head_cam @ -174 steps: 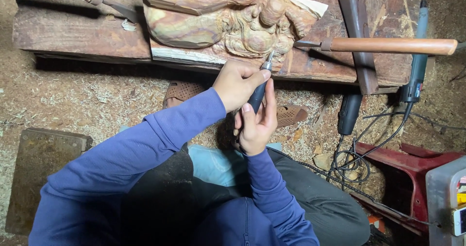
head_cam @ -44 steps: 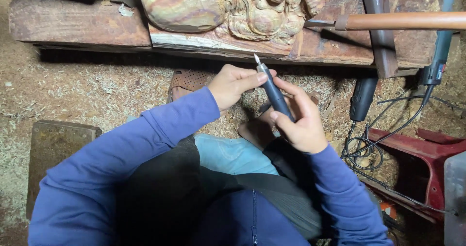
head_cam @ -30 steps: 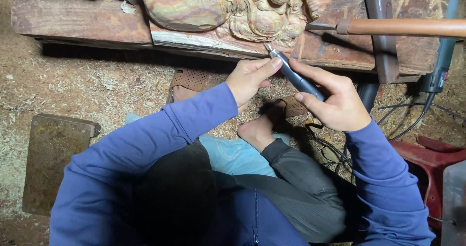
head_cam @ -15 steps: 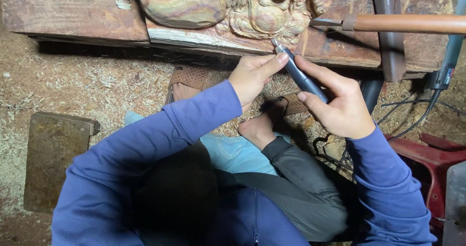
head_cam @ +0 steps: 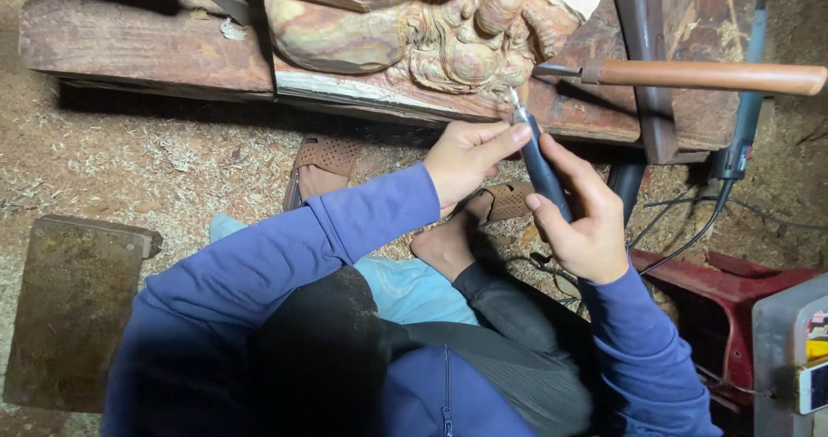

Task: Using a rotary tool to carve intricate details into a wooden figure

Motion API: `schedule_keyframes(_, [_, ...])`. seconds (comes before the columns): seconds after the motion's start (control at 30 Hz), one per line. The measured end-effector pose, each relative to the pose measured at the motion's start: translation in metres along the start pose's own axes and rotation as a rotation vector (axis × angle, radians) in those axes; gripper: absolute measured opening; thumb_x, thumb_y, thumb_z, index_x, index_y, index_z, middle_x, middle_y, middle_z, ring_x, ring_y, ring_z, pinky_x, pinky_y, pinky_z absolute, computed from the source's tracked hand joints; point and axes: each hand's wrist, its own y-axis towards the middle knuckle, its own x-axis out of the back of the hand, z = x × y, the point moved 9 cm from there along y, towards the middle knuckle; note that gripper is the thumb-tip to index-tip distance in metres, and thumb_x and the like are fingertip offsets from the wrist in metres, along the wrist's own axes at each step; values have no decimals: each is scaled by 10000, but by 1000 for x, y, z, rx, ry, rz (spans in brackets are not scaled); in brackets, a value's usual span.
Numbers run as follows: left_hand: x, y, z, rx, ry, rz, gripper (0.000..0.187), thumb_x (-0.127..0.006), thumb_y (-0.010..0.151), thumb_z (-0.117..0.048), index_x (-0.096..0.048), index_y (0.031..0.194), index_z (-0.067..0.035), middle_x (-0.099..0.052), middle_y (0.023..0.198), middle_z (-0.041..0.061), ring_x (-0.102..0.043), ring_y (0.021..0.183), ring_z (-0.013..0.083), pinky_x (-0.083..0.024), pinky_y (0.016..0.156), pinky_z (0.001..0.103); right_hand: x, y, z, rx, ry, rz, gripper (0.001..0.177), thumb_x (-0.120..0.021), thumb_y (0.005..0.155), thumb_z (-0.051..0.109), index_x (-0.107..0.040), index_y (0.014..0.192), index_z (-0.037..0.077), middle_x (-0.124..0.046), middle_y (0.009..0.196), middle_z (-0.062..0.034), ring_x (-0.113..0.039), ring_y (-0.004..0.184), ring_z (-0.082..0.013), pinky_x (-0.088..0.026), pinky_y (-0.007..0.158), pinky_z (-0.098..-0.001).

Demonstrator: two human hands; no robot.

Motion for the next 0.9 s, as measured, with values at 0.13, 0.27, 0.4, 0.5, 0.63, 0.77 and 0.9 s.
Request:
schedule_keyframes(0.13, [14,11,22,7,22,0,386,-739,939,-445,-726,1206,-166,-709,1255,153,-611,1255,350,-504,949,478,2,7,-1,29,-73,90,571,-717,884,-11,-595,1442,4,-606,1444,-207,-556,1325,-329,-487,1029,-482])
schedule_keyframes(0.27, [23,12,18,6,-9,-56,401,-743,933,-418,-720,1208,-127,-694,1279,158,-591,1277,334,-501,964,467,0,23,6,58,-102,175,567,-732,850,-29,-630,1406,25,-644,1404,-187,-582,1317,-327,-478,1052,-494])
schedule_keyframes(0.4, [21,10,10,20,-21,-52,443,-718,954,-440,-701,1238,-101,-663,1325,190,-556,1317,378,-455,1028,542,0,28,9,41,-115,197,569,-724,860,-25,-627,1416,43,-650,1402,-176,-582,1315,-312,-464,1060,-494])
schedule_keyframes(0.5, [20,12,11,-4,-18,-58,361,-731,952,-401,-722,1189,-129,-712,1241,140,-565,1299,343,-464,1019,532,2,27,7,60,-116,174,571,-725,859,-30,-630,1418,43,-646,1402,-185,-576,1315,-332,-468,1050,-501])
schedule_keyframes(0.63, [14,18,5,-66,-50,-66,276,-738,956,-348,-751,1142,-144,-735,1200,111,-600,1250,278,-488,1021,483,2,25,6,65,-141,157,566,-728,869,-20,-628,1422,43,-639,1415,-184,-574,1322,-331,-469,1047,-496])
schedule_keyframes(0.77, [11,14,-4,-88,-61,-66,275,-735,961,-324,-752,1134,-111,-732,1187,158,-602,1244,309,-466,1066,505,5,21,-1,63,-129,120,564,-726,876,-28,-622,1427,33,-633,1417,-195,-568,1323,-328,-466,1053,-492])
schedule_keyframes(0.9, [10,11,-12,-131,-60,-53,269,-720,975,-300,-752,1129,-82,-747,1138,152,-626,1209,278,-449,1093,490,4,20,1,65,-98,89,563,-713,894,-26,-608,1444,32,-627,1425,-187,-557,1332,-305,-462,1070,-475])
